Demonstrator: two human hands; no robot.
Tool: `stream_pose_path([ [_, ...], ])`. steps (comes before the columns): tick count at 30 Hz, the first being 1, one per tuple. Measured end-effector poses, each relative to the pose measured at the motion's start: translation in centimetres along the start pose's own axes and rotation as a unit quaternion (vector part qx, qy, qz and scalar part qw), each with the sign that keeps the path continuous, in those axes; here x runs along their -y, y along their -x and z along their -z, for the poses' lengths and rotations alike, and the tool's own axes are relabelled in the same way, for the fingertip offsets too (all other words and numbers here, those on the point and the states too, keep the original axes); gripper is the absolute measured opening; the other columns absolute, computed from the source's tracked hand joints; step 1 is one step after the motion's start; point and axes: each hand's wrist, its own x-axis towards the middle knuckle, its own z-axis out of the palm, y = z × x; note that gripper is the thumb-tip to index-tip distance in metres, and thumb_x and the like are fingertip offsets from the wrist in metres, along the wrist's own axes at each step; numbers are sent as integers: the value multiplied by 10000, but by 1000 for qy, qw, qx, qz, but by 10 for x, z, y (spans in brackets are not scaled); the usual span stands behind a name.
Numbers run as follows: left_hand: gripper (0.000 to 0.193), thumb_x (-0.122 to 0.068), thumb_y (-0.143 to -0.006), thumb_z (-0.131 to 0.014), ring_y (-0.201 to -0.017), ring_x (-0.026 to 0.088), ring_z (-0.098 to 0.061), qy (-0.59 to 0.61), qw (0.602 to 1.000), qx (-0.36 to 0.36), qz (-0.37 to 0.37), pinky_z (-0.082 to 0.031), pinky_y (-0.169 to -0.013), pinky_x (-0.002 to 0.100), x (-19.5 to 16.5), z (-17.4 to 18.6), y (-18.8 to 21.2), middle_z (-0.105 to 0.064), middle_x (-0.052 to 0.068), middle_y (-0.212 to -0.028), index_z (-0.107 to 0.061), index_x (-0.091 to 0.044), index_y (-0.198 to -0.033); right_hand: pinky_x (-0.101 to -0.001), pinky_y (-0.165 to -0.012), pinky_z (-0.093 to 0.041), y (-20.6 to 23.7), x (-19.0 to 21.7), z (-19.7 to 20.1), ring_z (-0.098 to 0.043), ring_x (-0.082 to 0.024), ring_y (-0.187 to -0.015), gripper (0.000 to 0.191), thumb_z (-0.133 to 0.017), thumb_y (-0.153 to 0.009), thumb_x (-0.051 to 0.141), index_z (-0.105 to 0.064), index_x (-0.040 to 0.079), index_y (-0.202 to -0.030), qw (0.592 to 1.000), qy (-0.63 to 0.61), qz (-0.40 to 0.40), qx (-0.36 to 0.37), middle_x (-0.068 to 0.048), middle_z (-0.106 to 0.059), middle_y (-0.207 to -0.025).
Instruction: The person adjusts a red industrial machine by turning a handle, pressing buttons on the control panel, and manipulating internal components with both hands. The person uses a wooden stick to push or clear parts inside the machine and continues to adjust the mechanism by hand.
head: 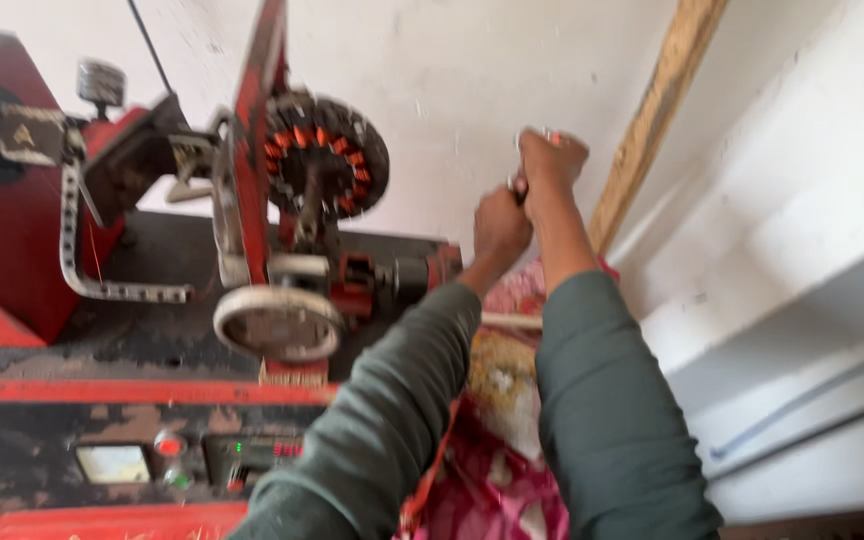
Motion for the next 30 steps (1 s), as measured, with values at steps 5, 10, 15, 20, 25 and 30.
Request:
stream_pose_path([
  [5,366,-302,-945,-585,-1003,496,-651,9,999,22,-30,-501,-842,580,-21,22,22,-691,305,-998,-705,43,-924,-318,-333,-269,42,27,2,-379,-119,-363,229,-660,-736,-12,-451,67,-682,998,-21,21,-50,-30,-496,-537],
  [10,343,-278,-929,-619,-942,503,-665,-2,996,30,-83,-511,-799,583,-28,29,41,-691,310,-936,-697,51,-873,-307,-330,-266,64,31,12,-377,-112,-385,206,-657,-749,1,-465,71,-718,996,-22,25,-82,-37,-505,-562],
  [15,283,-247,-867,-678,-895,521,-646,14,983,11,-180,-480,-770,607,-19,26,60,-689,314,-859,-687,36,-858,-319,-324,-299,89,20,33,-421,-115,-400,231,-660,-774,-17,-452,62,-711,983,-54,149,-96,-45,-507,-577],
  [20,227,-249,-853,-686,-848,497,-651,14,972,50,-231,-499,-759,587,-15,25,73,-689,274,-811,-697,-23,-857,-315,-336,-326,119,21,46,-422,-118,-394,212,-624,-806,-24,-454,64,-714,972,-93,176,-127,-36,-481,-554],
  [25,175,-256,-870,-663,-832,458,-669,3,966,64,-251,-516,-740,559,-9,22,100,-693,218,-810,-693,-84,-863,-306,-400,-340,158,7,70,-399,-110,-456,221,-600,-827,-49,-420,53,-750,955,-185,190,-134,-28,-456,-599],
  [30,233,-305,-890,-665,-777,441,-669,16,965,104,-240,-510,-701,546,-5,25,113,-694,191,-759,-660,-79,-833,-305,-447,-384,170,-11,85,-428,-122,-486,188,-607,-859,-56,-464,44,-789,950,-207,200,-119,-46,-491,-618],
])
